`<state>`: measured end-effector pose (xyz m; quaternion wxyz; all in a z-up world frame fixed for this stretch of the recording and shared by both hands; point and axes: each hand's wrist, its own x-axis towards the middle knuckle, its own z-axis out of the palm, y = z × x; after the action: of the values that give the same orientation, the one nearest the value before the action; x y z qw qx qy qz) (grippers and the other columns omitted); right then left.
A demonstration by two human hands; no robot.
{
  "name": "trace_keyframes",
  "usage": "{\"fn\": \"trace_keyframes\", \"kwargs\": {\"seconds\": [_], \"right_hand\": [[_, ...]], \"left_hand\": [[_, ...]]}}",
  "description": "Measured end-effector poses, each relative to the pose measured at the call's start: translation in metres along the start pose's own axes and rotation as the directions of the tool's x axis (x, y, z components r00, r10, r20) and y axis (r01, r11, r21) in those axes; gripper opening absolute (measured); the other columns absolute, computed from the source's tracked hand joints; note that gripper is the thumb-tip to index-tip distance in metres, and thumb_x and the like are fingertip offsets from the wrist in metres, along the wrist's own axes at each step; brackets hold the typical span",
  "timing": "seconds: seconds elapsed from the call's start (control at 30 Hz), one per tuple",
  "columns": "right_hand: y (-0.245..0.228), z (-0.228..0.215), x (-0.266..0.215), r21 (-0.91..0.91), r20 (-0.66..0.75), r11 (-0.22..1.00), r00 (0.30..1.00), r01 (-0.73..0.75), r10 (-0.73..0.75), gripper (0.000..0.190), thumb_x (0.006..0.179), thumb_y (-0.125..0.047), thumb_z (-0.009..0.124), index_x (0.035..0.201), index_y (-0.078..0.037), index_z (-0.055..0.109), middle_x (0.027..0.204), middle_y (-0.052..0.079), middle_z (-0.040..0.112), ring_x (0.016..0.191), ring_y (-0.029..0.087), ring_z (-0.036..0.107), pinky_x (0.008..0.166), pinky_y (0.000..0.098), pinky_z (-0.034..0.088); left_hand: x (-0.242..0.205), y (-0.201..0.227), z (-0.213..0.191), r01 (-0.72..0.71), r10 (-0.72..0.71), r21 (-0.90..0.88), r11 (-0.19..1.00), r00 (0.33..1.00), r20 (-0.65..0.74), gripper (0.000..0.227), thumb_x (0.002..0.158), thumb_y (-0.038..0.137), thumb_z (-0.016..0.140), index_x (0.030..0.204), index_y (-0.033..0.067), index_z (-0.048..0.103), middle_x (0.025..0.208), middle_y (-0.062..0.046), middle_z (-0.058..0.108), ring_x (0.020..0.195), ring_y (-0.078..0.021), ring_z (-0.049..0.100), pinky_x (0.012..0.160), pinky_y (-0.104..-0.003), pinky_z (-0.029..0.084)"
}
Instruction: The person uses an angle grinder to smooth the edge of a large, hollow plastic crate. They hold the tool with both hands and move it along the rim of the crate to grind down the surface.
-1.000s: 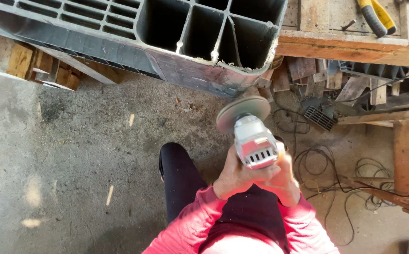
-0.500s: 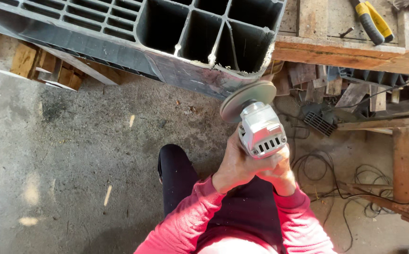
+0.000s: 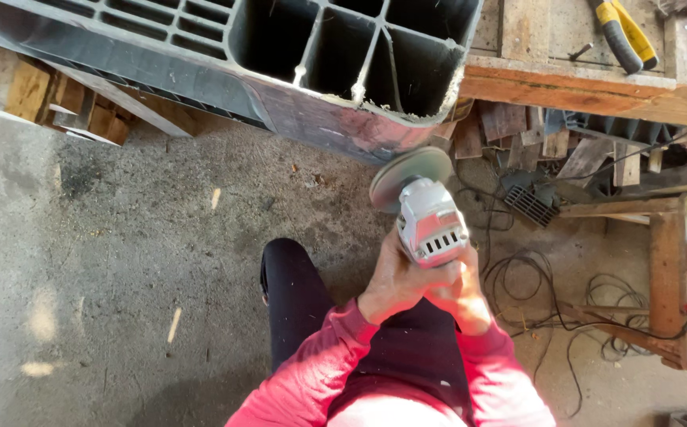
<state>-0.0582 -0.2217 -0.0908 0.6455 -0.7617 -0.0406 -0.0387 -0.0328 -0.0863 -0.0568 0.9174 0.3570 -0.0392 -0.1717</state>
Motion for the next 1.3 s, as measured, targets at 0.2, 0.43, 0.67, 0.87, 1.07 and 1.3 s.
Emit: {"fn": "trace_keyframes", "kwargs": {"seconds": [0.2, 0.43, 0.67, 0.87, 1.07, 1.3], "right_hand": [[-0.065, 0.013, -0.012, -0.479, -0.131, 0.87, 0.969, 0.122, -0.208, 0.062, 0.077, -0.021, 0.085, 0.128, -0.005, 0.053, 0.111, 0.012, 0.07, 0.098, 0.024, 0.072, 0.083, 0.0345, 0.058], [-0.13, 0.026, 0.01, -0.809, -0.023, 0.561, 0.945, 0.175, -0.328, 0.056, 0.08, -0.014, 0.078, 0.128, 0.003, 0.054, 0.112, 0.021, 0.069, 0.091, 0.036, 0.074, 0.074, 0.0383, 0.059], [-0.148, 0.035, 0.019, -0.882, 0.053, 0.409, 0.91, 0.236, -0.41, 0.058, 0.083, -0.021, 0.083, 0.124, 0.005, 0.05, 0.111, 0.023, 0.069, 0.092, 0.038, 0.073, 0.073, 0.0391, 0.058], [-0.15, 0.034, 0.017, -0.904, -0.041, 0.419, 0.957, 0.087, -0.287, 0.064, 0.07, -0.023, 0.086, 0.122, 0.0, 0.055, 0.108, 0.023, 0.071, 0.088, 0.038, 0.074, 0.072, 0.0393, 0.059], [-0.143, 0.023, 0.018, -0.87, 0.003, 0.45, 0.915, 0.201, -0.403, 0.061, 0.078, -0.024, 0.086, 0.122, 0.004, 0.054, 0.108, 0.023, 0.069, 0.093, 0.037, 0.073, 0.077, 0.0385, 0.059], [-0.14, -0.011, 0.024, -0.876, 0.019, 0.463, 0.967, 0.138, -0.252, 0.048, 0.076, -0.019, 0.083, 0.116, -0.003, 0.061, 0.104, 0.017, 0.071, 0.093, 0.035, 0.074, 0.077, 0.0398, 0.059]], "left_hand": [[-0.011, 0.031, 0.0, 0.115, -0.109, -0.017, 0.993, 0.972, 0.208, 0.076, 0.072, 0.009, 0.09, 0.14, 0.0063, 0.055, 0.137, -0.004, 0.06, 0.124, -0.0133, 0.059, 0.107, -0.032, 0.052], [0.0, 0.056, -0.007, 0.091, -0.057, -0.071, 0.993, 0.92, 0.387, 0.078, 0.08, 0.012, 0.087, 0.149, 0.0039, 0.052, 0.145, -0.01, 0.057, 0.133, -0.0176, 0.054, 0.12, -0.038, 0.044], [0.012, 0.042, -0.015, 0.066, -0.006, -0.121, 0.99, 0.899, 0.437, 0.075, 0.082, 0.017, 0.085, 0.148, 0.0026, 0.052, 0.147, -0.011, 0.056, 0.138, -0.0212, 0.052, 0.121, -0.036, 0.041], [0.01, 0.046, -0.012, 0.066, -0.024, -0.08, 0.995, 0.898, 0.44, 0.071, 0.082, 0.014, 0.085, 0.145, 0.0013, 0.055, 0.143, -0.01, 0.059, 0.136, -0.0208, 0.054, 0.12, -0.036, 0.042], [0.015, 0.043, -0.005, 0.057, -0.005, -0.101, 0.993, 0.89, 0.456, 0.067, 0.083, 0.009, 0.085, 0.143, 0.0016, 0.056, 0.142, -0.008, 0.059, 0.136, -0.0188, 0.054, 0.121, -0.035, 0.041], [0.027, 0.016, 0.01, 0.033, 0.04, -0.151, 0.988, 0.889, 0.457, 0.073, 0.083, 0.009, 0.089, 0.146, 0.0023, 0.053, 0.143, -0.008, 0.057, 0.136, -0.0178, 0.053, 0.122, -0.035, 0.041]]}}
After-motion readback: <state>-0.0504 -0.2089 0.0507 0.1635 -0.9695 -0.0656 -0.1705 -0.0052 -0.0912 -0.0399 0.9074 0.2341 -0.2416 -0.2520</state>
